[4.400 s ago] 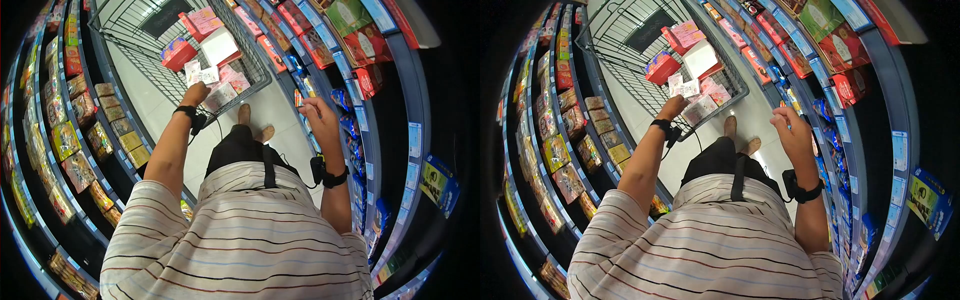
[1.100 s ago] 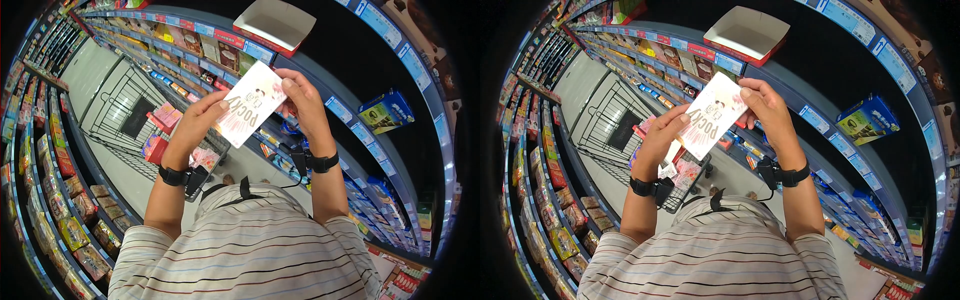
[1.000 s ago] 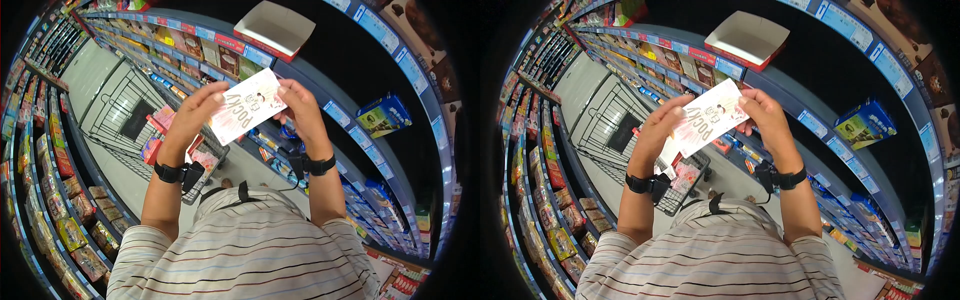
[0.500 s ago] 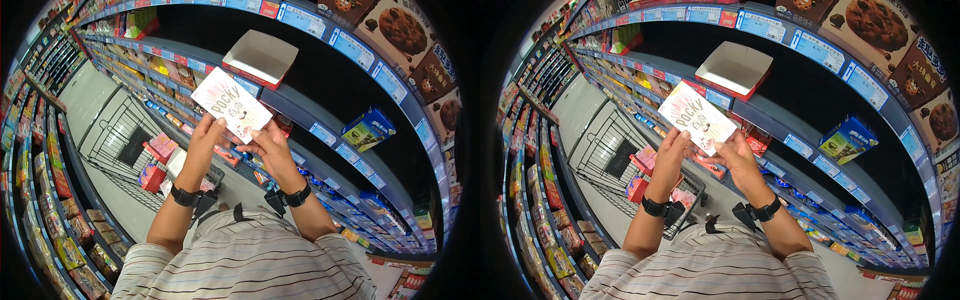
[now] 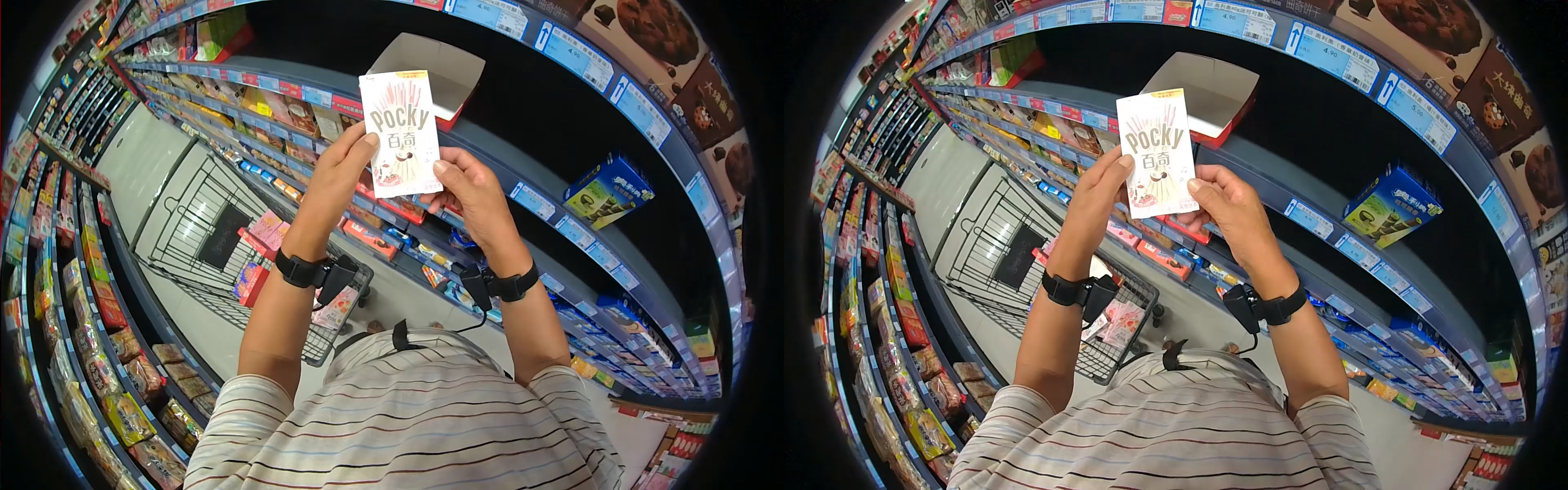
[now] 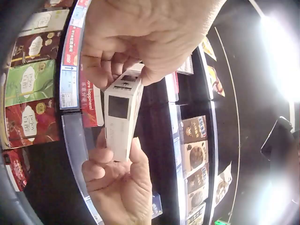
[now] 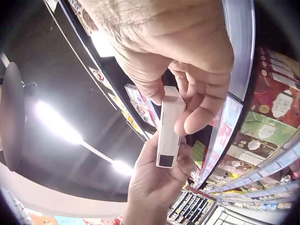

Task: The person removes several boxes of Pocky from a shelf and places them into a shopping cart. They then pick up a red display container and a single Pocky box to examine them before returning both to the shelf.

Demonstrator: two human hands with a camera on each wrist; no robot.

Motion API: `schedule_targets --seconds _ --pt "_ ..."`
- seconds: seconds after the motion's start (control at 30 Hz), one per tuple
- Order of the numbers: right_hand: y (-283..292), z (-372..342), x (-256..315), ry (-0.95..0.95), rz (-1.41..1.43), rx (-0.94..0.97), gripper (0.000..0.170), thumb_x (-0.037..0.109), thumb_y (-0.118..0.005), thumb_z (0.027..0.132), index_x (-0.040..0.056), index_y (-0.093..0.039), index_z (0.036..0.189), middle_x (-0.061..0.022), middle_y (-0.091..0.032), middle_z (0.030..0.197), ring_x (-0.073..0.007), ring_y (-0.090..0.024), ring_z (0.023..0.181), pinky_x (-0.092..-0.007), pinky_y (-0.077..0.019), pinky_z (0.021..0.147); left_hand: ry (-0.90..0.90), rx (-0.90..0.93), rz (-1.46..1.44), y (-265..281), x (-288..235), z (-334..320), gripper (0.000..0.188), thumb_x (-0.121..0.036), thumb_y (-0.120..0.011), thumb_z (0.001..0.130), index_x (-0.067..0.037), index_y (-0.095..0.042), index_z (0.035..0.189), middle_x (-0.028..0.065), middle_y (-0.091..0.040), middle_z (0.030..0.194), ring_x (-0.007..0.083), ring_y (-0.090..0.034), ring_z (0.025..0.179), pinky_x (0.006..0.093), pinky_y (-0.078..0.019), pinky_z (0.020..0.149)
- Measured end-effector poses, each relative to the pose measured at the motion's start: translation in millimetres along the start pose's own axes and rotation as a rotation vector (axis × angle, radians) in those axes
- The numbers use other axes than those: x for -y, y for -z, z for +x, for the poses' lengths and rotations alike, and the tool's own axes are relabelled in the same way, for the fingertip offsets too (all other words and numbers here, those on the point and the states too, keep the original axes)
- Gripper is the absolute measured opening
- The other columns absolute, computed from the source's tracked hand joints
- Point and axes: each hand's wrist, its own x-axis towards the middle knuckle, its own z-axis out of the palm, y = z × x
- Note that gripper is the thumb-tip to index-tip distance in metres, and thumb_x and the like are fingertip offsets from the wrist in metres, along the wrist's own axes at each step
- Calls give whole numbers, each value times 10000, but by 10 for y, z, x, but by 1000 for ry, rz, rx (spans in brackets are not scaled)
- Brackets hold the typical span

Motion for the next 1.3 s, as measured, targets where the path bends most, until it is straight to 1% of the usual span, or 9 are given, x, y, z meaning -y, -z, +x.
schedule_targets --seconds 0.23,0.3,0.37,0.4,0.43,0.5,0.67,0.97,1.3 --pt "100 -25 -37 14 71 -109 308 195 -564 1023 -57 -560 1200 -144 -709 982 -157 -694 767 -267 -559 668 222 5 158 287 700 -359 617 -410 -585 1018 38 -483 1430 114 -673 1203 179 -654 1026 303 -525 860" --pt "132 -41 7 29 54 -165 293 183 -553 1025 -57 -558 1193 -148 -710 982 -153 -692 759 -267 -560 662 106 31 500 575 1652 -787 570 -408 -599 999 53 -536 1328 186 -666 1113 255 -649 984 397 -529 858" --pt "158 -31 50 41 33 -173 276 174 -541 1027 -54 -553 1181 -149 -711 976 -143 -689 747 -258 -567 659 404 306 893 837 2215 -1258 667 -463 -663 924 57 -520 1317 289 -614 1149 411 -634 1069 465 -522 890" --pt "167 -18 62 44 26 -174 272 174 -541 1027 -54 -552 1176 -149 -711 974 -141 -688 745 -256 -569 660 256 211 1058 853 2436 -1638 660 -471 -669 919 65 -512 1271 295 -602 1133 462 -624 1039 497 -520 880" --pt "175 8 72 49 17 -174 269 173 -541 1027 -53 -550 1172 -149 -711 972 -138 -687 743 -254 -571 661 368 270 1098 854 2447 -1824 654 -477 -692 902 65 -507 1219 311 -598 1139 471 -626 1043 511 -520 881" --pt "170 55 69 55 20 -177 269 183 -537 1029 -51 -548 1161 -154 -709 967 -138 -686 739 -256 -577 668 612 376 1109 903 2693 -2069 669 -472 -724 876 60 -501 1215 340 -586 1199 476 -618 1094 506 -524 899" --pt "87 176 124 89 -10 -229 270 191 -528 1029 -45 -549 1157 -160 -707 975 -143 -690 739 -257 -580 672 823 579 1023 1017 3184 -2323 822 -453 -782 815 49 -401 1342 328 -570 1286 475 -611 1157 500 -516 952" --pt "14 232 97 118 -28 -315 262 170 -540 1022 -45 -535 1170 -164 -701 1022 -149 -688 778 -262 -574 676 802 915 1012 1293 3508 -2245 579 -304 -671 855 21 -508 1306 284 -667 1178 402 -652 1134 478 -516 948" --pt "-1 288 63 141 -66 -373 259 153 -565 1011 -38 -539 1183 -138 -692 1011 -139 -684 798 -256 -565 682 751 1006 1027 1460 3869 -2132 529 -275 -589 869 61 -516 1271 314 -652 1204 418 -642 1157 475 -507 971"
